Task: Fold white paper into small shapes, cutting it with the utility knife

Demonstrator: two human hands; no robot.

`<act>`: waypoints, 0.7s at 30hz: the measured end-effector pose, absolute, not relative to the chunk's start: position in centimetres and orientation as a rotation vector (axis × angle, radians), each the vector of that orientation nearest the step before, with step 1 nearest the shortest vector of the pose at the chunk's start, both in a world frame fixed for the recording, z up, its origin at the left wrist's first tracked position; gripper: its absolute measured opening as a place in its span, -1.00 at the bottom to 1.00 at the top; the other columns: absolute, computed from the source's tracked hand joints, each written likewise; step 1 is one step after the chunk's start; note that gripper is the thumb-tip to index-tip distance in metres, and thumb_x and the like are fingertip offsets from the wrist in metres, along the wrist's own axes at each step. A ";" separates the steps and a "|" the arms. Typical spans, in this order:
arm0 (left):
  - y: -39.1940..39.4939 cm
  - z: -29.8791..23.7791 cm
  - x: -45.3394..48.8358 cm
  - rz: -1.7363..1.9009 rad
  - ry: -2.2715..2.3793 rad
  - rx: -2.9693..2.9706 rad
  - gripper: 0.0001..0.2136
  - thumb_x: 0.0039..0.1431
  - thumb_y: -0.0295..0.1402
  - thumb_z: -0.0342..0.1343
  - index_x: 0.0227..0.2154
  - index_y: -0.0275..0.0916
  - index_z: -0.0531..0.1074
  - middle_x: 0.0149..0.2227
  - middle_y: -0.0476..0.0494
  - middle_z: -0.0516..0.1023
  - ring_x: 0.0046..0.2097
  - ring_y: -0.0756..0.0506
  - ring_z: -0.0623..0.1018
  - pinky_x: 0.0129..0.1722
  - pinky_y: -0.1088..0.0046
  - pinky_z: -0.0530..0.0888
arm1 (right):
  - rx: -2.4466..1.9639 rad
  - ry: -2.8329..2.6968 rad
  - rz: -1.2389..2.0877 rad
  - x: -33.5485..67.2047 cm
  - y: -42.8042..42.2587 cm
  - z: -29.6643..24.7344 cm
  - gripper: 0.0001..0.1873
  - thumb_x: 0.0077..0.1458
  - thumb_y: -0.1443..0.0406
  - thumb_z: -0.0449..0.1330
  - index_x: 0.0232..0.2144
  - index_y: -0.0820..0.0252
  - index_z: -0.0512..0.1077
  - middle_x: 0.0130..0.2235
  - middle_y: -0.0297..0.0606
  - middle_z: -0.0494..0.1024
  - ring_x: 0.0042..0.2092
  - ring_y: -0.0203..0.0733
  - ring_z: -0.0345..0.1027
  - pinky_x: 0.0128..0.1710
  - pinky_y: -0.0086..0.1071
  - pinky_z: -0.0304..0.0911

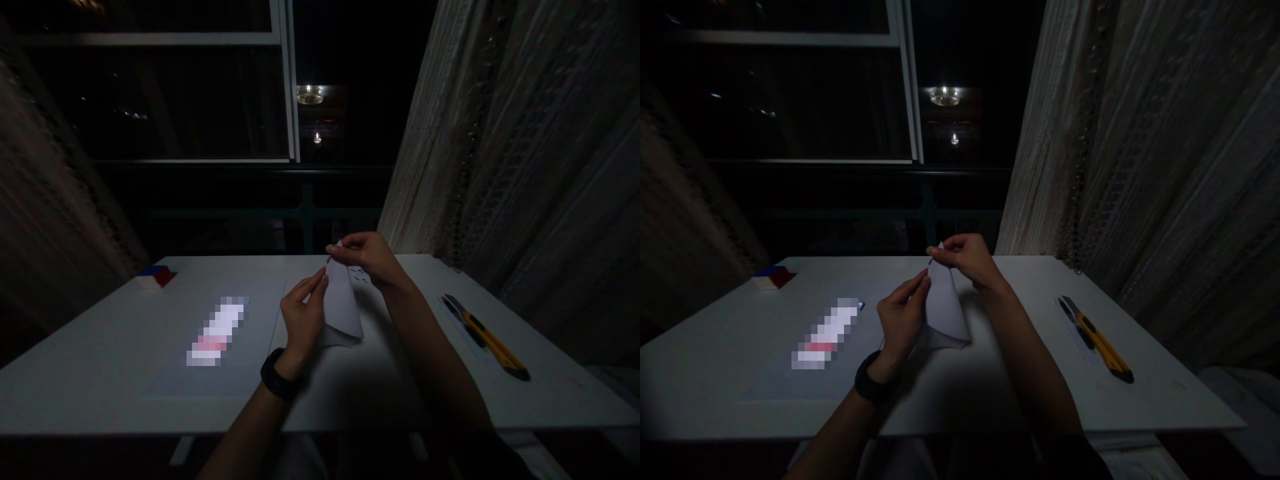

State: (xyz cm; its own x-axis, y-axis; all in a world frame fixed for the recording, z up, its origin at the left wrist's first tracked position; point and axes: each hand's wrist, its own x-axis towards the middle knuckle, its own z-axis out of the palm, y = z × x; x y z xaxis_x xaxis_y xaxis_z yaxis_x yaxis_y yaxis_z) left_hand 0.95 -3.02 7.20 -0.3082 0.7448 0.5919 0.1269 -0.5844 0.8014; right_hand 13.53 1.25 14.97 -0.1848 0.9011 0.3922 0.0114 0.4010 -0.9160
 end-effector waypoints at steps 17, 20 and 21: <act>-3.0 6.9 0.9 1.981 1.146 1.584 -0.78 0.07 -0.32 0.13 -0.20 -0.16 0.52 -0.22 -0.10 0.59 -0.19 -0.09 0.55 -0.13 0.38 0.46 | -0.875 -1.504 0.992 13.4 1.2 14.9 -0.65 -0.35 0.09 0.37 -0.65 0.26 0.45 -0.57 -0.24 0.52 -0.54 -0.29 0.33 -0.54 -0.43 0.17; -3.0 6.9 0.8 1.978 1.137 1.629 -0.80 0.07 -0.33 0.13 -0.22 -0.16 0.53 -0.24 -0.09 0.59 -0.21 -0.08 0.56 -0.15 0.39 0.46 | -0.882 -1.512 0.986 13.4 1.2 14.8 -0.65 -0.32 0.08 0.36 -0.64 0.27 0.45 -0.57 -0.24 0.51 -0.55 -0.31 0.30 -0.56 -0.45 0.14; -3.0 6.9 0.8 1.973 1.139 1.637 -0.80 0.07 -0.34 0.12 -0.22 -0.15 0.53 -0.24 -0.08 0.59 -0.21 -0.08 0.56 -0.15 0.39 0.47 | -0.886 -1.515 0.983 13.4 1.1 14.8 -0.65 -0.32 0.08 0.36 -0.64 0.27 0.45 -0.58 -0.24 0.51 -0.56 -0.32 0.29 -0.57 -0.45 0.13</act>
State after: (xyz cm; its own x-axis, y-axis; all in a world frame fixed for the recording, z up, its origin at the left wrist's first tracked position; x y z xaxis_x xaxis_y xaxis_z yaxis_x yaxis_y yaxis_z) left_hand 0.81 -3.02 6.92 -0.2821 0.6924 0.6641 0.2287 -0.6237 0.7474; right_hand 13.40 1.14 14.85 -0.1501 0.9152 0.3741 0.0310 0.3826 -0.9234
